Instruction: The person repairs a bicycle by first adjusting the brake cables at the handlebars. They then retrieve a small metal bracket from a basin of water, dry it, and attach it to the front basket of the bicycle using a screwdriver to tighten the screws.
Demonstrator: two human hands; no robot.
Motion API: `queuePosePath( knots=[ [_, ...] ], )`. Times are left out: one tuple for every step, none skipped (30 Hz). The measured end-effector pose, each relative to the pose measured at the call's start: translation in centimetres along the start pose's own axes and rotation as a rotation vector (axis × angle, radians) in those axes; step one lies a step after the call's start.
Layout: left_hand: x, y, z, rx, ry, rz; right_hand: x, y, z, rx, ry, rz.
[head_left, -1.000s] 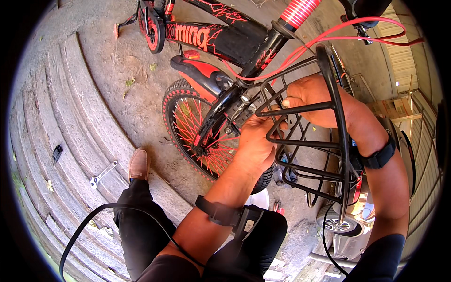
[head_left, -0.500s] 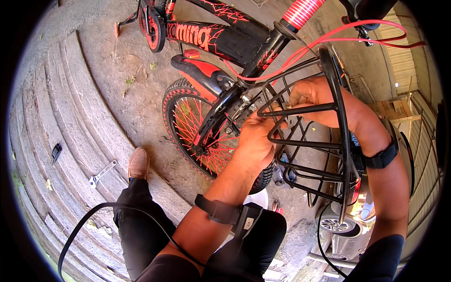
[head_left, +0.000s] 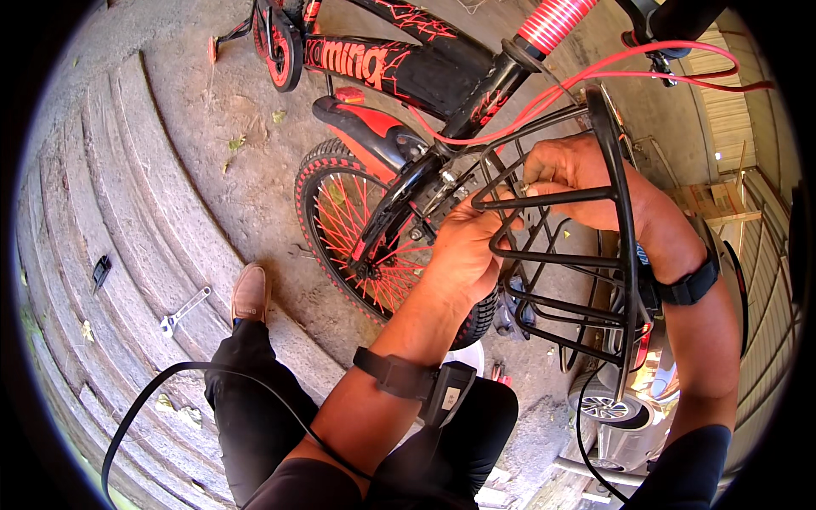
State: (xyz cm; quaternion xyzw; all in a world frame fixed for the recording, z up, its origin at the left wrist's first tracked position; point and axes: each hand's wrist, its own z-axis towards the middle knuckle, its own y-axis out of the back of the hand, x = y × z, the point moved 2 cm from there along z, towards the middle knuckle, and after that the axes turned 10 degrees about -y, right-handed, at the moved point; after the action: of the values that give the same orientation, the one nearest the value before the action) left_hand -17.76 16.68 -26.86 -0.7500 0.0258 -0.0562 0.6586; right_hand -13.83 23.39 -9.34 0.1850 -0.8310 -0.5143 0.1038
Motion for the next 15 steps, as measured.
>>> queuePosePath(
  knots=[
    [0.1,0.1,0.0,-0.003,0.005,-0.001,0.1,0.1,0.0,-0.015,0.035,-0.042],
    [0.2,0.2,0.1,-0.005,0.009,-0.002,0.2,0.2,0.1,-0.03,0.07,-0.083],
    [0.3,0.3,0.1,-0.007,0.013,-0.002,0.2,0.2,0.1,-0.045,0.106,-0.125],
    [0.4,0.4,0.1,-0.005,0.012,-0.003,0.1,0.2,0.2,-0.041,0.116,-0.163],
    [0.4,0.4,0.0,-0.003,0.014,-0.005,-0.1,0.0,0.3,-0.036,0.124,-0.2],
    [0.5,0.3,0.0,0.0,0.016,-0.006,-0.3,-0.1,0.3,-0.031,0.132,-0.238],
    [0.5,0.3,-0.1,-0.012,0.02,-0.006,-0.4,-0.2,0.4,-0.028,0.115,-0.24],
    [0.3,0.2,-0.2,-0.025,0.02,-0.004,-0.4,-0.3,0.5,-0.027,0.102,-0.24],
    [0.3,0.1,-0.3,-0.038,0.02,-0.001,-0.4,-0.4,0.6,-0.026,0.09,-0.241],
    [0.2,0.2,-0.3,-0.035,0.019,-0.005,-0.5,-0.6,0.7,-0.032,0.09,-0.277],
    [0.3,0.2,-0.2,-0.032,0.02,-0.01,-0.5,-0.8,0.8,-0.037,0.088,-0.314],
    [0.3,0.2,-0.2,-0.028,0.02,-0.015,-0.5,-0.9,0.9,-0.043,0.087,-0.351],
    [0.2,0.2,-0.2,-0.027,0.016,-0.015,-0.6,-0.8,0.8,-0.049,0.107,-0.352],
    [0.4,0.2,-0.2,-0.025,0.017,-0.017,-0.7,-0.8,0.6,-0.055,0.121,-0.354],
    [0.5,0.1,-0.3,-0.023,0.018,-0.019,-0.8,-0.8,0.4,-0.06,0.134,-0.356]
  ],
)
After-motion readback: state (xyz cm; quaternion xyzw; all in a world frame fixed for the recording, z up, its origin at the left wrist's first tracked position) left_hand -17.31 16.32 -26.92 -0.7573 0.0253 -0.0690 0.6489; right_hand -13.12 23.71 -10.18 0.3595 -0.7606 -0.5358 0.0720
